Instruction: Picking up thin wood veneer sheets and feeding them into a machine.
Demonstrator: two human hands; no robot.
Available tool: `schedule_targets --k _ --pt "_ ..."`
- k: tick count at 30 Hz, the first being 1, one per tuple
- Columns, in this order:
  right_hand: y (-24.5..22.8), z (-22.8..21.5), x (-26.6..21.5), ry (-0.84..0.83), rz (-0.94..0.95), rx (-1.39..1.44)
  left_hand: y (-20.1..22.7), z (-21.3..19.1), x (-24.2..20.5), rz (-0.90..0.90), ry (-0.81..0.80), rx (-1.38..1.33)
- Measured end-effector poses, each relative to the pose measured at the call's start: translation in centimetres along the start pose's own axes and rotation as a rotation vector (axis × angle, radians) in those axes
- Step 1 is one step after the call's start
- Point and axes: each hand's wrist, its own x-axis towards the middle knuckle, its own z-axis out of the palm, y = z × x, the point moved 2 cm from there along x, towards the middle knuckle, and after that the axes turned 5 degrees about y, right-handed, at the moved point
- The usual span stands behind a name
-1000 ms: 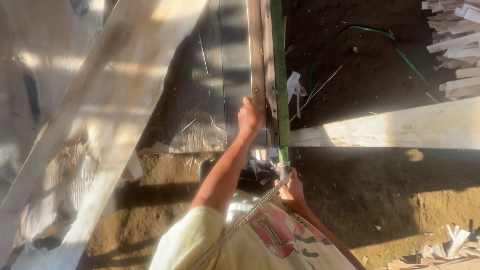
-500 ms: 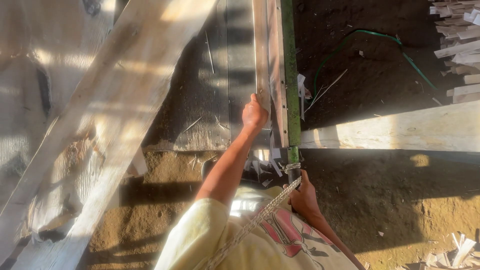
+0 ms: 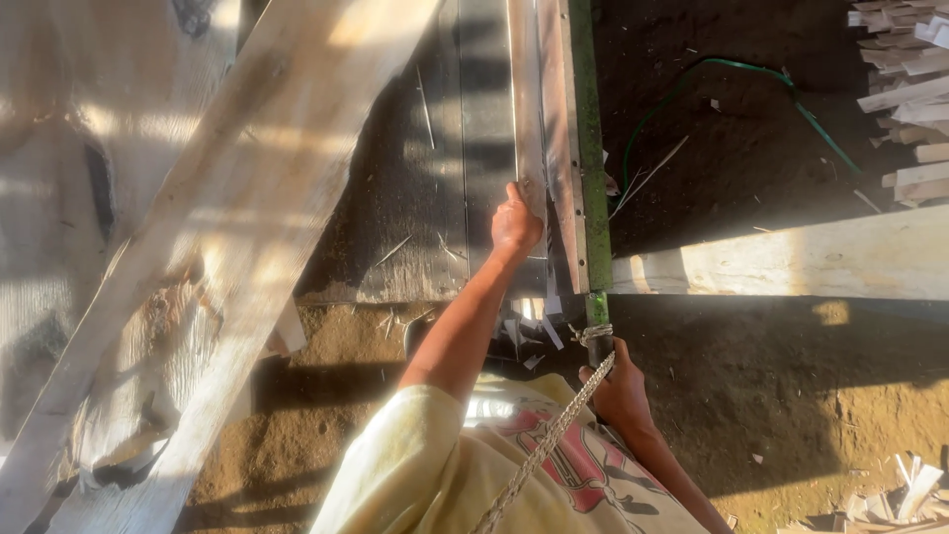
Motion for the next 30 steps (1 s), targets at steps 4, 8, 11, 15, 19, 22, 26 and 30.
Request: schedule_targets --k 4,8,11,15,19,22,26,30 --pt "1.4 -1.6 -0.8 -0.081 0.191 0.164 -0.5 0.3 -0.1 0.007 0.003 -0.019" --pt "-3.5 -7.1 -3.1 -0.012 -0.172 0.179 -0.5 0.2 -0.2 0.014 -0.018 -0.025" --pt "-2.1 -5.5 -1.7 -0.03 0.085 0.15 -4.2 4.6 1.8 0.095 0.057 -0.036" --pt "9.5 8.7 3.5 -0.127 0.344 0.053 -1.3 -0.3 -1.5 0.124 0.042 -0.133" --pt "12.5 10.3 5.8 0.029 0.101 0.126 -0.2 -0.3 -0.1 -0.007 0.004 -0.067" --pt "7.7 6.0 2.1 0.037 -0.002 0.115 -2.5 0.4 -1.7 0.0 -0.014 -0.045" --pt "2.5 1.0 1.4 0.082 -0.092 0.09 -1.9 0.1 -0.8 0.002 -0.006 -0.135" --pt "1.2 -0.9 -1.0 -0.014 0.135 -0.008 -1.4 -4.0 -5.1 -0.058 -0.029 -0.288"
